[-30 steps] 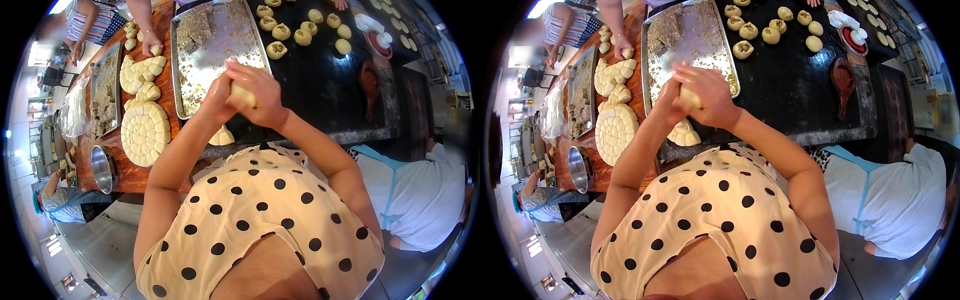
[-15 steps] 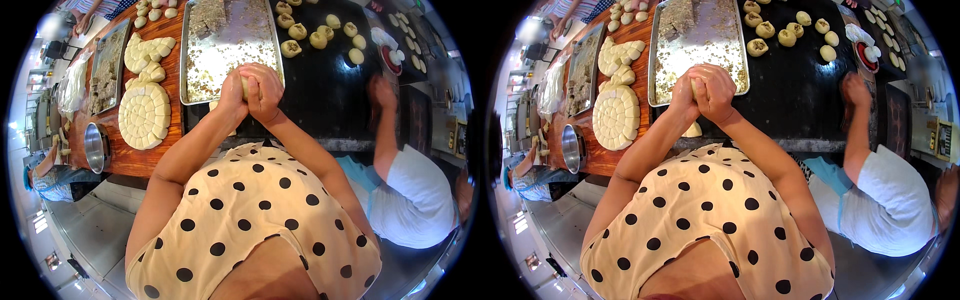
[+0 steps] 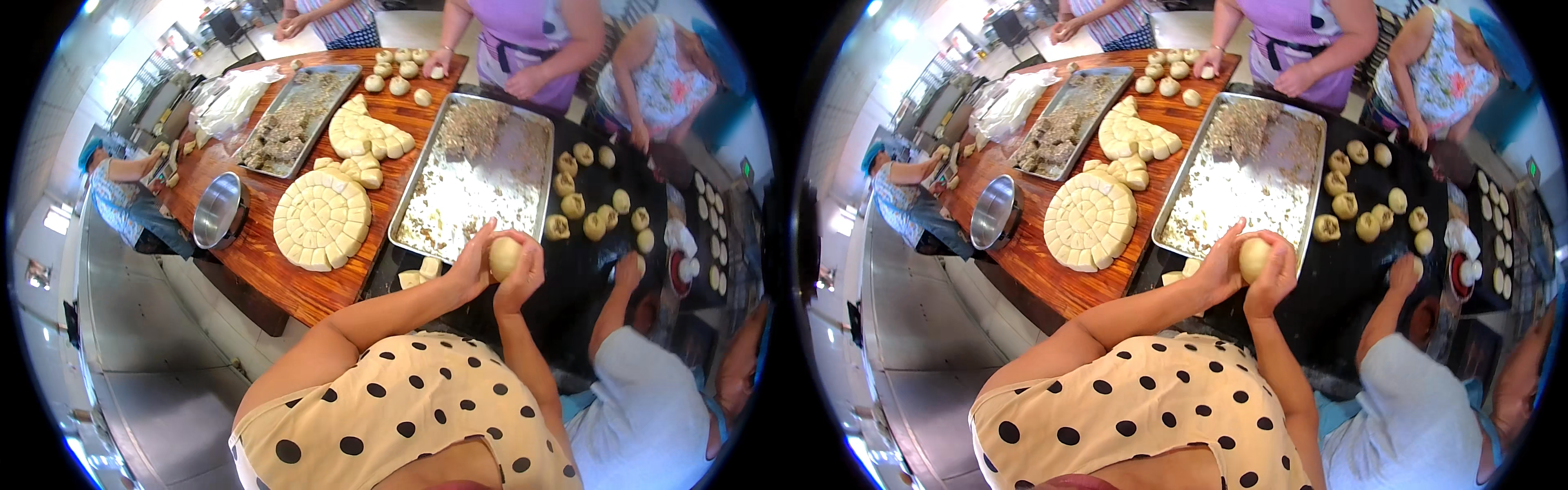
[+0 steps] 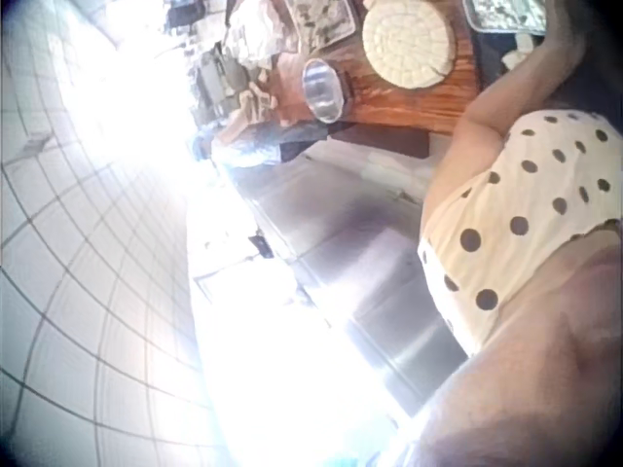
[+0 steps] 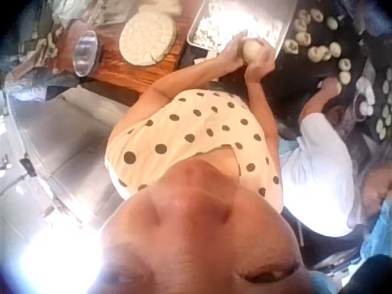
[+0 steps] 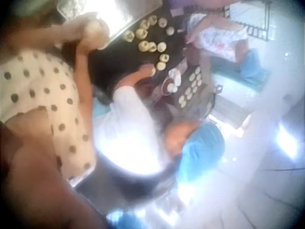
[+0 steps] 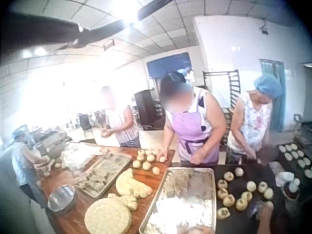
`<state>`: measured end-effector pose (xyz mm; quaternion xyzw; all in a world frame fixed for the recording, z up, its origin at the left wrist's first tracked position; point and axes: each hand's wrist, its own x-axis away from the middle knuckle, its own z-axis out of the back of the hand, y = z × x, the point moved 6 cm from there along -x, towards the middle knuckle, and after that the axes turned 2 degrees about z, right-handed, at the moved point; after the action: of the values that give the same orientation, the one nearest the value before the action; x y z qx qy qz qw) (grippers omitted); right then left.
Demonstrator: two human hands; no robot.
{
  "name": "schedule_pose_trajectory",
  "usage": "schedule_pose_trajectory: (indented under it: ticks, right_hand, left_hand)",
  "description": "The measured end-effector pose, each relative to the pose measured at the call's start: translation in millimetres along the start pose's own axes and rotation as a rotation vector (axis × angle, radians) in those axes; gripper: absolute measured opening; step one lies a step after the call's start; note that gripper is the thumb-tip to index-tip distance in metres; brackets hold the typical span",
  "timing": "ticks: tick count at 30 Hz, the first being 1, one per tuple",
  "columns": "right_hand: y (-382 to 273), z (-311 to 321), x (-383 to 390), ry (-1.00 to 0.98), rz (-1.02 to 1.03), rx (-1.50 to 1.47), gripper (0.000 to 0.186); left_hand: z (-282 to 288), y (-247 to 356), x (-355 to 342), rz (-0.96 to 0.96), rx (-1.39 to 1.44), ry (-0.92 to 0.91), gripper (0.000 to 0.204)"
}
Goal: The person takes a piece of dough, adds filling by hand, pinches the edges to seal the filling inside, rolls the dough into a bun, and places it on a table.
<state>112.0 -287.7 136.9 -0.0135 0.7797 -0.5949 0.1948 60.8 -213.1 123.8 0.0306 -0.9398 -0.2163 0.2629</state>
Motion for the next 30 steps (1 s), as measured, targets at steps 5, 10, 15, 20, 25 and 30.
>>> schedule_pose_trajectory:
  ticks: [5, 10, 15, 20, 25, 30]
  right_hand:
    - [-9.3, -20.7, 11.1, -0.097, 0.433, 0.247, 0.026]
    - [-5.6, -19.3, 23.4, -0.096, 0.404, 0.332, 0.027]
    - [4.6, -8.4, 31.0, -0.075, 0.395, 0.346, 0.029]
    - [6.2, -5.3, 32.5, -0.083, 0.357, 0.253, 0.028]
    - [13.6, -1.2, 26.6, -0.049, 0.300, 0.201, 0.029]
    - [17.2, -3.7, 26.4, -0.032, 0.287, 0.142, 0.030]
  left_hand:
    - [41.1, -8.8, -26.1, -0.377, -0.147, 0.231, 0.032]
    - [60.3, -22.9, -28.6, -0.233, -0.145, 0.320, 0.023]
    - [69.1, -37.4, -36.0, -0.308, -0.309, 0.321, 0.023]
    - [75.3, -32.2, -47.8, -0.820, -0.907, 0.321, 0.031]
    - [66.3, -34.6, -48.6, -0.448, -0.512, 0.273, 0.029]
    - [61.7, -32.7, -47.8, -0.323, -0.345, 0.356, 0.027]
